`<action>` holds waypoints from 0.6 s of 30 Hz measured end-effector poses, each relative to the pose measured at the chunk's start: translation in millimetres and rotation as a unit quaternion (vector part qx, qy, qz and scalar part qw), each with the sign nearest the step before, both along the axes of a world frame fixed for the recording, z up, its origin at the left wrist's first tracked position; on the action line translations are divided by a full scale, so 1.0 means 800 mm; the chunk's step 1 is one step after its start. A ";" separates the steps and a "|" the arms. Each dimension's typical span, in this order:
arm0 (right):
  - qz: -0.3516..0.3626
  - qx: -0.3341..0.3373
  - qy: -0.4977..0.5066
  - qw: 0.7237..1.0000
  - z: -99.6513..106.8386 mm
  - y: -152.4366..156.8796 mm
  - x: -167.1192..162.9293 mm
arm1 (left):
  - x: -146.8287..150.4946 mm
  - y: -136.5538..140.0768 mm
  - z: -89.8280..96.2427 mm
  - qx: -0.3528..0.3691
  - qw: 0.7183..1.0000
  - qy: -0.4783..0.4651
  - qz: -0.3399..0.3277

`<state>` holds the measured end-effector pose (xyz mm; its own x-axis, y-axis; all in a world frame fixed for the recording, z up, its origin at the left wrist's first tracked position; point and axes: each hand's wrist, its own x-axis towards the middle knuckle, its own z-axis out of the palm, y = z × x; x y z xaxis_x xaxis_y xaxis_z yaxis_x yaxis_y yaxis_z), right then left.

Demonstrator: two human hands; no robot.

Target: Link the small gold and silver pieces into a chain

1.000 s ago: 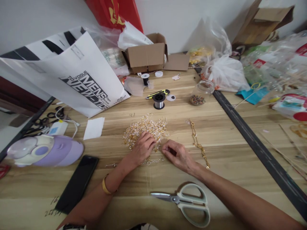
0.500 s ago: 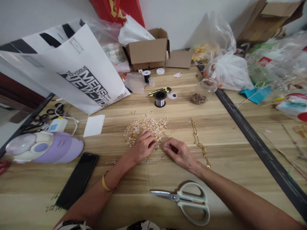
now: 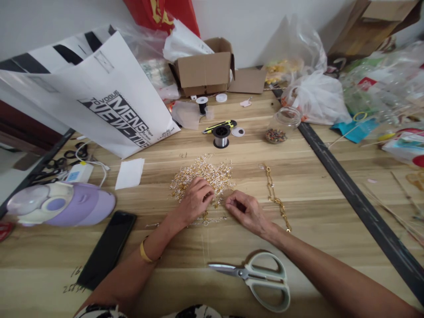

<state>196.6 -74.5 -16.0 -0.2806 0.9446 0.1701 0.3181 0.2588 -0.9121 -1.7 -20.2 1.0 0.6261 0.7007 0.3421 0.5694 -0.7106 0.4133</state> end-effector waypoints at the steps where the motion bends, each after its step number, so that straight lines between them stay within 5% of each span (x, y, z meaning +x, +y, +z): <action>1: 0.001 0.002 -0.001 1.000 0.000 0.000 0.000 | 0.000 0.000 -0.001 -0.003 1.000 -0.004 -0.003; 18: 0.000 0.005 -0.001 1.000 -0.001 0.000 -0.001 | 0.002 0.004 -0.007 -0.016 1.000 -0.011 0.004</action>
<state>195.9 -74.5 -17.1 -0.2817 0.9426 0.1793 0.3198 0.2684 -0.9087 -0.1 -16.9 -4.8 0.6133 0.7163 0.3328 0.5655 -0.6924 0.4482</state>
